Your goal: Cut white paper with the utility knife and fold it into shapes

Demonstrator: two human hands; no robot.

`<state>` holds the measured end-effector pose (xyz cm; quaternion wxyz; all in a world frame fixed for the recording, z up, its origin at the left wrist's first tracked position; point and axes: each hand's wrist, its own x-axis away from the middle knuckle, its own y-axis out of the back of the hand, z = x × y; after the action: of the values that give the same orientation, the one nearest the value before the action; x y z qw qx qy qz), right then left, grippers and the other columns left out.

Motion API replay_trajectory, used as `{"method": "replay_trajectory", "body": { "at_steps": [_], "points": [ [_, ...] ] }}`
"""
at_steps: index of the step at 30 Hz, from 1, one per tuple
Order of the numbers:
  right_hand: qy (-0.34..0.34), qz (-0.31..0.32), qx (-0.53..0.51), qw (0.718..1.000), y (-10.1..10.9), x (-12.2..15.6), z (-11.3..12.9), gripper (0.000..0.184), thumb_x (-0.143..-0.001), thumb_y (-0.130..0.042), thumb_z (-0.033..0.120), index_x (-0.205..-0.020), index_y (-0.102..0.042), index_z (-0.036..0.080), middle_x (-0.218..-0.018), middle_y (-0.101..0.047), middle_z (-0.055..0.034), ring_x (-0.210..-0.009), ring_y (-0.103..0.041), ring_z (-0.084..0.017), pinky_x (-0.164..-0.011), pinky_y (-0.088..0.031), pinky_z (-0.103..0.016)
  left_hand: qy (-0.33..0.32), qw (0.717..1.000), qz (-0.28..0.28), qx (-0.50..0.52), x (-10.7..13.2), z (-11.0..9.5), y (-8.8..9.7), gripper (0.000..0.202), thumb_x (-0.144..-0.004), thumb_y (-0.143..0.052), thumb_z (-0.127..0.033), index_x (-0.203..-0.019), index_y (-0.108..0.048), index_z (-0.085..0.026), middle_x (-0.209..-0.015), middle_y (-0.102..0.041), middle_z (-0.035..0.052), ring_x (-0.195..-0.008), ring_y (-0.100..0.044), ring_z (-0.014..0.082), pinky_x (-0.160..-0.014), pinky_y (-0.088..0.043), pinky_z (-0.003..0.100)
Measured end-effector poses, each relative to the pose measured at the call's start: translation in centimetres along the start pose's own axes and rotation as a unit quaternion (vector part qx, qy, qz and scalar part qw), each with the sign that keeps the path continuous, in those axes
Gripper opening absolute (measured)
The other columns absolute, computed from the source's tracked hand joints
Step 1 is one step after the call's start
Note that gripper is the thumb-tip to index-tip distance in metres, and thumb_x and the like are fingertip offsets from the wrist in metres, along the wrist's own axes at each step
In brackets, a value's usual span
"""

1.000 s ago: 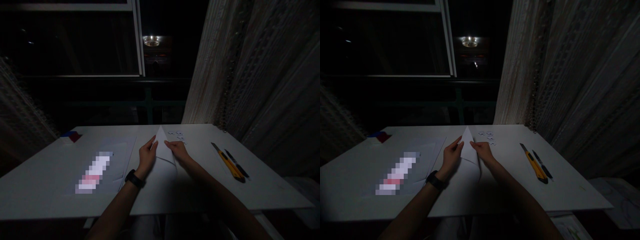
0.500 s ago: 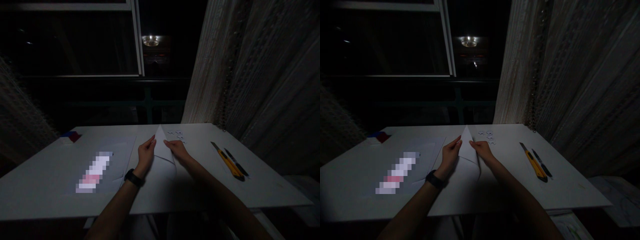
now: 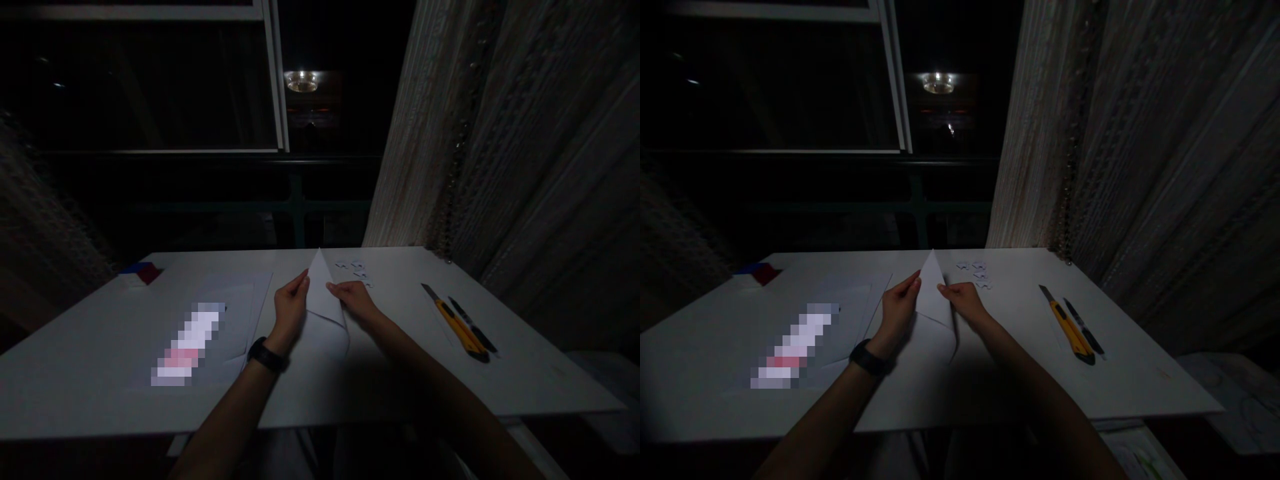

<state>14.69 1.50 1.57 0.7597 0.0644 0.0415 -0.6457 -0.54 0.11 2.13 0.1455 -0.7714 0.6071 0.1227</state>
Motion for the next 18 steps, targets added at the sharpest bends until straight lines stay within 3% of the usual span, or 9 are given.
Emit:
{"method": "replay_trajectory", "body": {
  "at_steps": [5,10,18],
  "points": [
    [-0.025,0.011,0.022,0.999,-0.1,0.1,0.0,0.046,-0.062,-0.061,0.057,-0.048,-0.057,0.013,-0.041,-0.044,0.0035,-0.041,-0.034,-0.007,-0.044,-0.026,-0.023,-0.019,1.0,-0.009,-0.015,0.0,0.2,0.1,0.033,-0.075,-0.06,-0.031,-0.104,-0.065,-0.017,-0.103,-0.066,0.0072,-0.096,-0.06,0.0214,-0.086,-0.046,0.033],
    [0.016,0.007,0.076,0.997,0.1,0.0,0.2,0.044,-0.065,-0.059,0.054,-0.049,-0.059,0.012,-0.044,-0.046,0.0026,-0.043,-0.036,-0.008,-0.046,-0.028,-0.023,-0.019,0.999,-0.004,-0.025,-0.3,0.4,0.2,0.032,-0.075,-0.06,-0.031,-0.103,-0.065,-0.016,-0.103,-0.066,0.0074,-0.096,-0.061,0.021,-0.086,-0.046,0.032],
    [0.04,-0.007,0.2,0.979,0.6,-0.3,0.1,0.047,-0.07,-0.053,0.055,-0.053,-0.06,0.012,-0.045,-0.046,0.0023,-0.045,-0.039,-0.009,-0.045,-0.028,-0.022,0.03,1.0,-0.007,0.005,-0.2,-0.7,0.1,0.036,-0.073,-0.062,-0.031,-0.103,-0.065,-0.011,-0.096,-0.069,0.0096,-0.086,-0.063,0.0208,-0.075,-0.049,0.029]
  ]
}}
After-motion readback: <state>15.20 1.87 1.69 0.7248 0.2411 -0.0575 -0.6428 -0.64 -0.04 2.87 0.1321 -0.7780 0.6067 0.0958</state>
